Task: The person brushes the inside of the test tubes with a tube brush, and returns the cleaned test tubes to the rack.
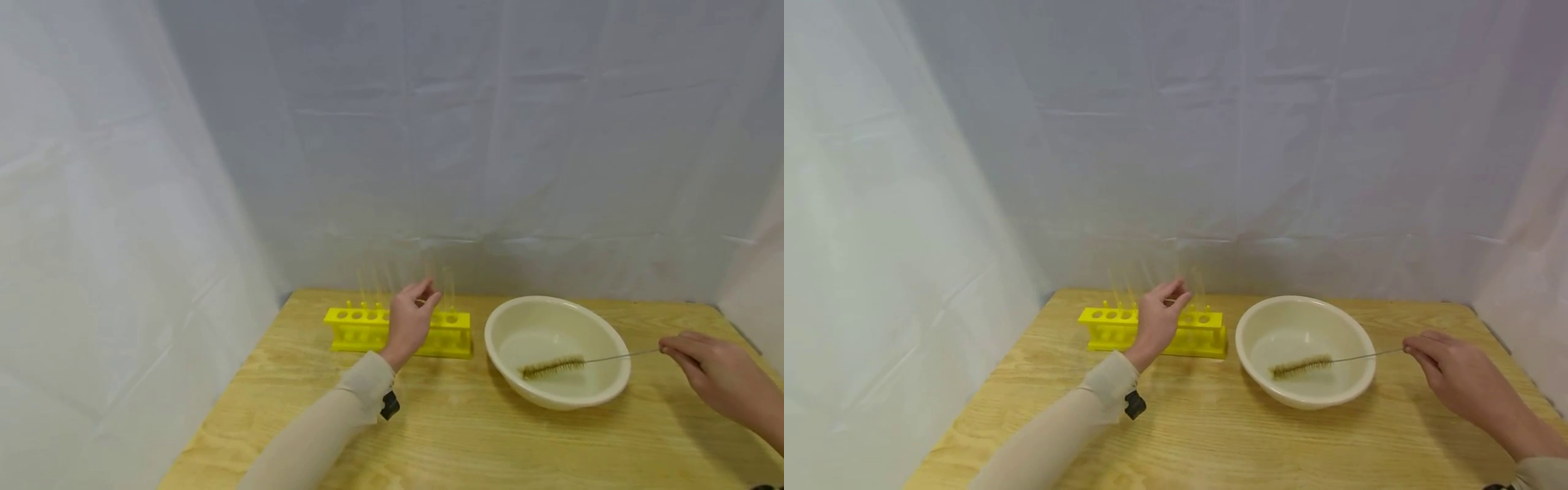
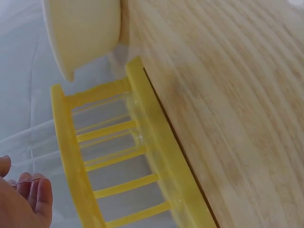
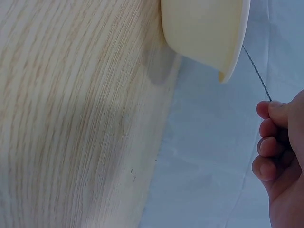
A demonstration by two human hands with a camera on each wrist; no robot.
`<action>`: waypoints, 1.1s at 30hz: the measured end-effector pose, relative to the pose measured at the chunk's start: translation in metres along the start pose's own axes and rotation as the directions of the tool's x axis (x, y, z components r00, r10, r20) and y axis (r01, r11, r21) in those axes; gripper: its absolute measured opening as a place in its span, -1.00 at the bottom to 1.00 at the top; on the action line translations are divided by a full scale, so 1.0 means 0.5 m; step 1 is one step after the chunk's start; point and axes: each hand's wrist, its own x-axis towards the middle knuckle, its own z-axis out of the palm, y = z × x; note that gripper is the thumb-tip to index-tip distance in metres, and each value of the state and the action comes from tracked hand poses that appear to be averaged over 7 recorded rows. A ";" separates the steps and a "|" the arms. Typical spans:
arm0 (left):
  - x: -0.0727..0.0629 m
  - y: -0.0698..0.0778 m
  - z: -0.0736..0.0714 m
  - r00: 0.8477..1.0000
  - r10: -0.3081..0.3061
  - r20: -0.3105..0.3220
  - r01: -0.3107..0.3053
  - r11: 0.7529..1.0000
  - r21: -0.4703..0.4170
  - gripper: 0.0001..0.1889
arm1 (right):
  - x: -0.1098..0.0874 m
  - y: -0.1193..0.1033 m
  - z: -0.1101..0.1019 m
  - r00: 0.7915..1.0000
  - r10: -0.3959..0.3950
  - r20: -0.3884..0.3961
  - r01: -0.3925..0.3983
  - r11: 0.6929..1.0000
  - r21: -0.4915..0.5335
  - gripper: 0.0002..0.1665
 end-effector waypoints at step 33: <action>-0.040 -0.013 -0.031 0.997 0.082 0.011 -0.082 0.962 0.262 -0.63 | 0.014 -0.001 -0.009 0.999 -0.001 -0.034 0.001 1.000 -0.003 -0.80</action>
